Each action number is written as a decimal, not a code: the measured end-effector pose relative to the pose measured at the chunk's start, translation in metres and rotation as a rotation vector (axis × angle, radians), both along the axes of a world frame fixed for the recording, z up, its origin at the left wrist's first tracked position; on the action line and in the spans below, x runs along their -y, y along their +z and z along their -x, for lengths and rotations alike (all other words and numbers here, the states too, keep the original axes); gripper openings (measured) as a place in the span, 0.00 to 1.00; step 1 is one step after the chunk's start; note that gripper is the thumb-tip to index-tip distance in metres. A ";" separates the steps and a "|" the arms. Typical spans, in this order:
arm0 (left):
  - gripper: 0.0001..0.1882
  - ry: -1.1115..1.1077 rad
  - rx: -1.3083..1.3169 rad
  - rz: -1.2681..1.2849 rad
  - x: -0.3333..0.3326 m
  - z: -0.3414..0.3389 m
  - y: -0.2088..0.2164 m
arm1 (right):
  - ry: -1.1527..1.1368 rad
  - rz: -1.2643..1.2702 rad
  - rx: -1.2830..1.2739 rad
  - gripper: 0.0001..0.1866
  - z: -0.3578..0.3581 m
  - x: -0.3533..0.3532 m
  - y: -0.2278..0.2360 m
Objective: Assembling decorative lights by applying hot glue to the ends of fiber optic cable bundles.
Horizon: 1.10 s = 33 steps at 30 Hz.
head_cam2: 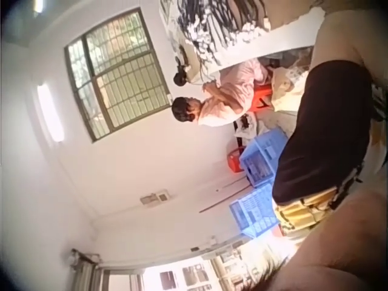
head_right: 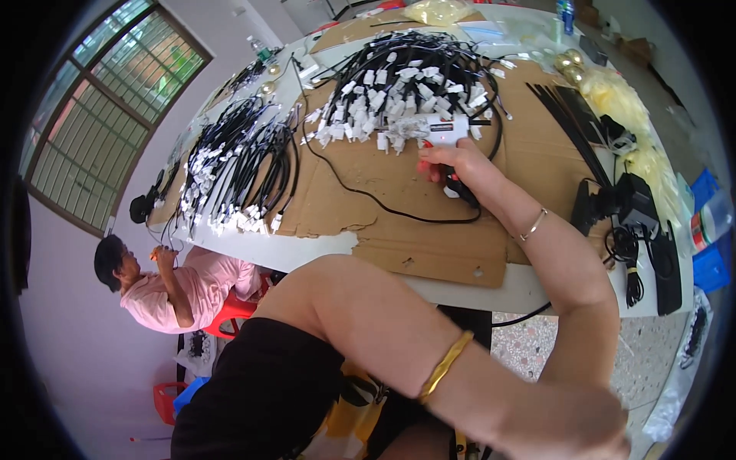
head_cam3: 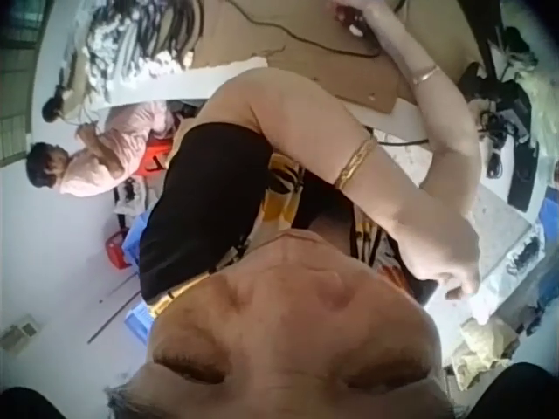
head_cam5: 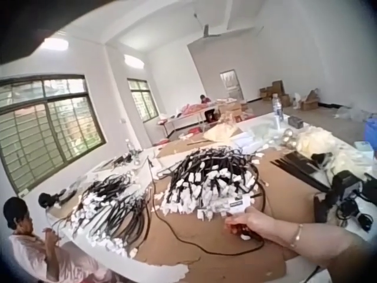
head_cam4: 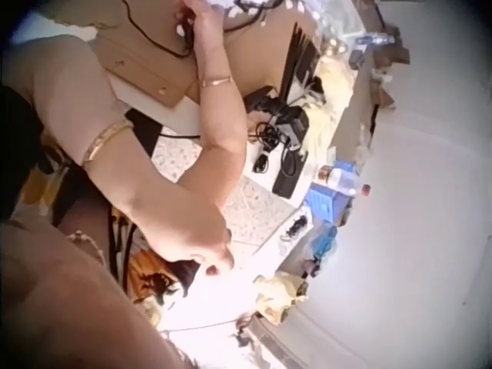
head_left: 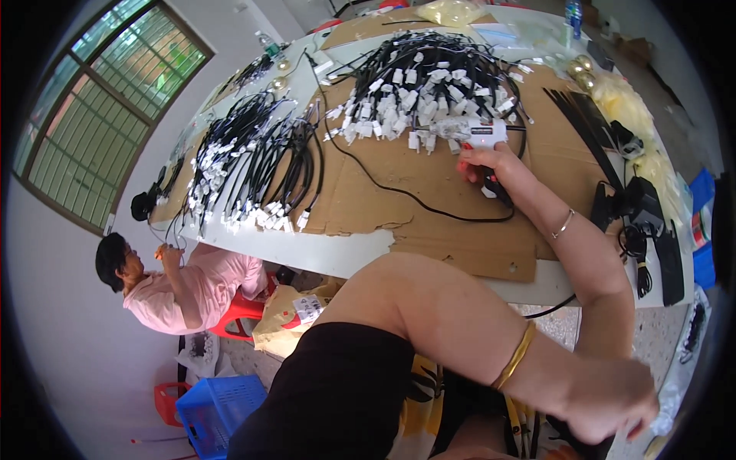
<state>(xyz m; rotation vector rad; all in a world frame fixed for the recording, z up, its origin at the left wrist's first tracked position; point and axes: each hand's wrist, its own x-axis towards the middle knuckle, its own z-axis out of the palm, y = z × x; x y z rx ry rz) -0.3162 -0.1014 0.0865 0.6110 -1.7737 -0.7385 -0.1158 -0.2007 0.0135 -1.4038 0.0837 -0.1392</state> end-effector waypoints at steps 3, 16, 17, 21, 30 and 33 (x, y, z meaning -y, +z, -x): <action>0.11 -0.631 -0.102 -0.106 -0.022 -0.003 0.028 | 0.006 -0.025 -0.019 0.12 -0.002 -0.001 -0.001; 0.05 -0.042 0.015 0.263 0.030 0.002 -0.032 | 0.054 -0.086 0.028 0.11 -0.003 0.000 -0.006; 0.04 -0.104 -0.001 0.226 0.030 0.004 -0.030 | 0.051 -0.086 0.026 0.11 -0.004 0.000 -0.005; 0.04 -0.097 -0.037 0.082 0.030 0.003 -0.025 | 0.083 -0.104 0.045 0.10 -0.007 -0.001 -0.005; 0.06 -0.046 -0.165 0.286 0.048 0.004 -0.036 | 0.071 -0.039 0.021 0.12 -0.007 0.002 -0.006; 0.06 -0.104 -0.030 0.236 0.046 0.002 -0.036 | 0.091 -0.077 0.045 0.11 -0.007 0.002 -0.004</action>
